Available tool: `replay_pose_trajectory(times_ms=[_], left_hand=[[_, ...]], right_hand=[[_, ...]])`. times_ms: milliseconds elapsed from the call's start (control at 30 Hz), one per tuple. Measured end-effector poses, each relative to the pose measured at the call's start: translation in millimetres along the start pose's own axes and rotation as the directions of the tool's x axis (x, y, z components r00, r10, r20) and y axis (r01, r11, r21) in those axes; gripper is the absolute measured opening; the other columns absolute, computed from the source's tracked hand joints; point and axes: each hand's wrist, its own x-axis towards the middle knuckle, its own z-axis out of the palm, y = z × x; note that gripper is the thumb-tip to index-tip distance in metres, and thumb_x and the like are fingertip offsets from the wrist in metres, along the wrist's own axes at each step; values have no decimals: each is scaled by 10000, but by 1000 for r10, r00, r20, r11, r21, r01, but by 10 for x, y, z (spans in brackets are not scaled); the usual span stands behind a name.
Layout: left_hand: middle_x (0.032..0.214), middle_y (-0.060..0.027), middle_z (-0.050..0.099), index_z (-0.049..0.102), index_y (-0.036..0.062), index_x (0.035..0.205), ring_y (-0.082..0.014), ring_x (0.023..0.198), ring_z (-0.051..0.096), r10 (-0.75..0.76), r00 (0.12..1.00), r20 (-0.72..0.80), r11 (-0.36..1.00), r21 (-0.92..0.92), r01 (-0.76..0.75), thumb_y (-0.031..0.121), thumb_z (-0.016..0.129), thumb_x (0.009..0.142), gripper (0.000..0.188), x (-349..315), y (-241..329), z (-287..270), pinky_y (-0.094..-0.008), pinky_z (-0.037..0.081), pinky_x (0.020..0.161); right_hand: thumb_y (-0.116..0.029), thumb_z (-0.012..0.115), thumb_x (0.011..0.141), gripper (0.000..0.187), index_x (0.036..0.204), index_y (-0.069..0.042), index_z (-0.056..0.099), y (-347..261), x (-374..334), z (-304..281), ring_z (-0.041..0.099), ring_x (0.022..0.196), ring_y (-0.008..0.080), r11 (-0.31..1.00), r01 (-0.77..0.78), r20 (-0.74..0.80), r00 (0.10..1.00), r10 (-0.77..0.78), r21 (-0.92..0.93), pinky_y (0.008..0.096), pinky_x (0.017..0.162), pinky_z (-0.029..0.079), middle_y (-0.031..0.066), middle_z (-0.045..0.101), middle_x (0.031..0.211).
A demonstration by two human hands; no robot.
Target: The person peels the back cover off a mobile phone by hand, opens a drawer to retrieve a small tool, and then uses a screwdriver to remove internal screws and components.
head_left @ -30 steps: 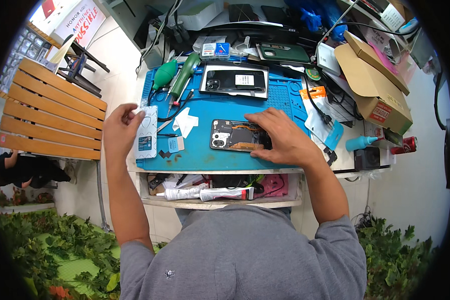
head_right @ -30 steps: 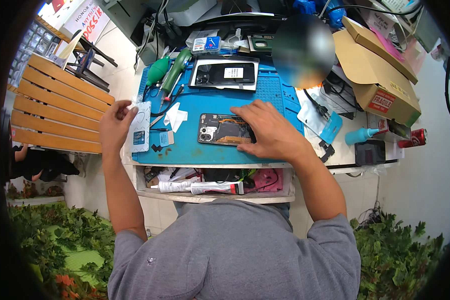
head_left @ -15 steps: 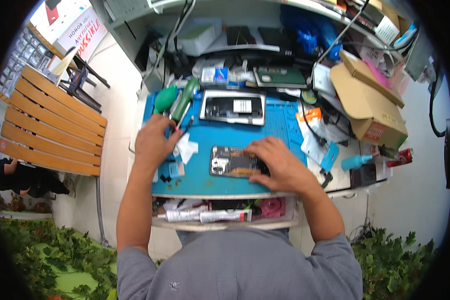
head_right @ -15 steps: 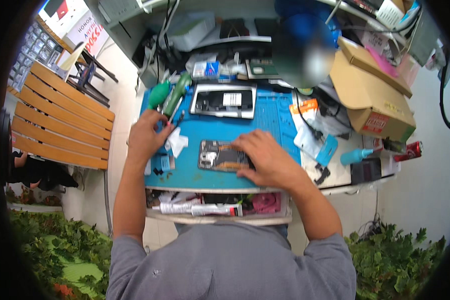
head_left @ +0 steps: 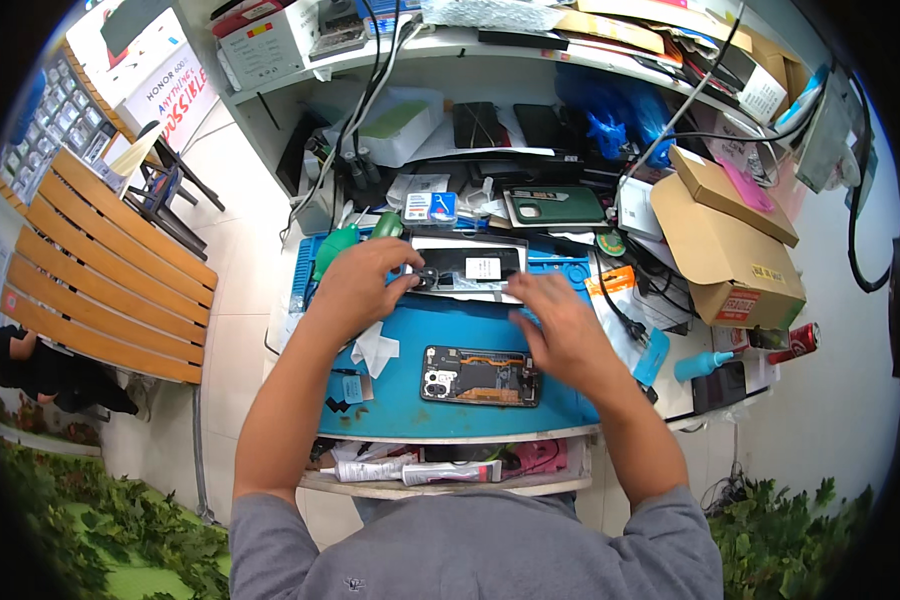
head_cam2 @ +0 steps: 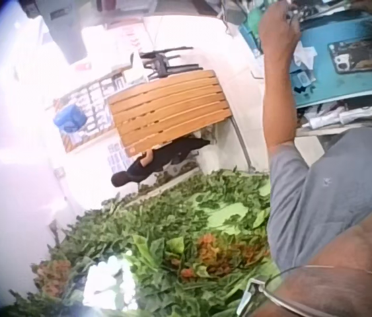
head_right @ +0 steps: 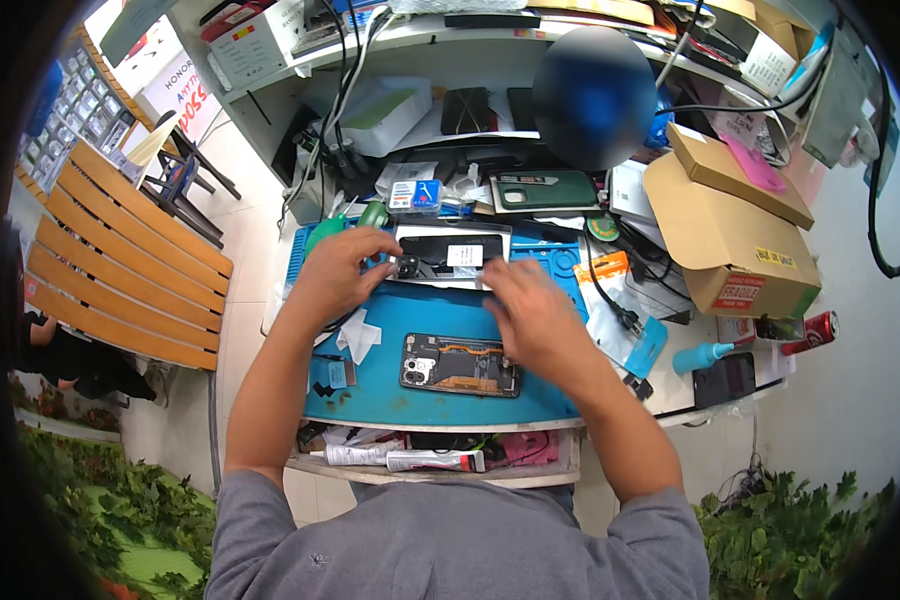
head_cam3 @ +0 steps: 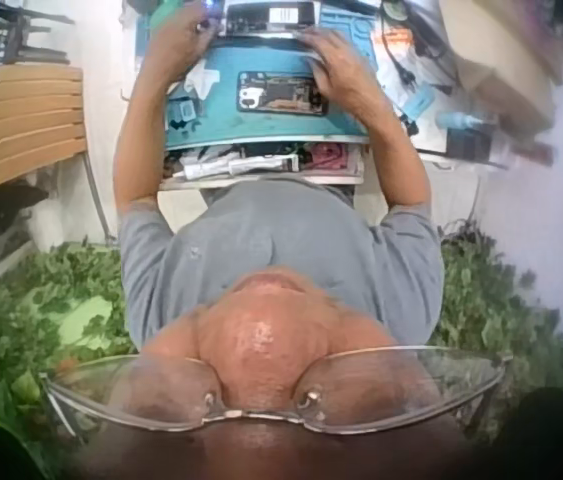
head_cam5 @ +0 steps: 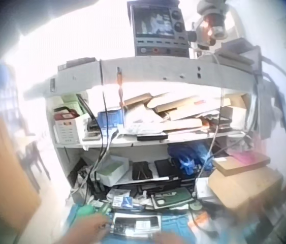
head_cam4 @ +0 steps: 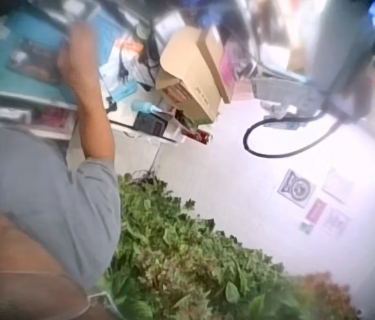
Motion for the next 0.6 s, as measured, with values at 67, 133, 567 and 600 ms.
replay_pose_trajectory(times_ms=[67, 133, 567, 600], left_hand=[[1161, -86, 785, 789, 82, 1114, -297, 1013, 737, 194, 979, 64, 979, 59, -197, 191, 897, 831, 322, 173, -197, 113, -412, 591, 905], [1165, -93, 787, 790, 79, 1122, -308, 1042, 738, 147, 977, 157, 981, 102, -164, 217, 914, 806, 366, 341, -130, 140, -420, 585, 929], [1100, -162, 802, 800, 97, 1233, -367, 1034, 752, 55, 871, 489, 984, 123, -131, 212, 808, 809, 440, 734, -75, -126, -446, 584, 942], [1072, -168, 801, 797, 83, 1219, -352, 988, 760, 152, 904, 400, 983, 35, -180, 140, 790, 850, 373, 691, -243, -108, -424, 587, 930]], right_hand=[[-97, 793, 894, 375, 1239, -10, 676, 83, 274, -79, 633, 1206, 356, 997, 23, -27, 999, -26, -78, 448, 1057, 507, 142, 706, 1248], [-85, 809, 883, 435, 1294, -20, 682, 181, 445, -149, 628, 1271, 359, 977, 12, 109, 994, 12, -215, 455, 1084, 516, 160, 712, 1297], [-84, 725, 904, 257, 1155, -45, 762, 387, 684, -137, 749, 1008, 369, 965, 99, 279, 960, -29, -242, 477, 918, 595, 148, 777, 1032], [-90, 709, 905, 243, 1138, -42, 758, 395, 706, -113, 752, 979, 383, 982, 76, 170, 984, -46, -174, 493, 891, 595, 174, 777, 1009]])
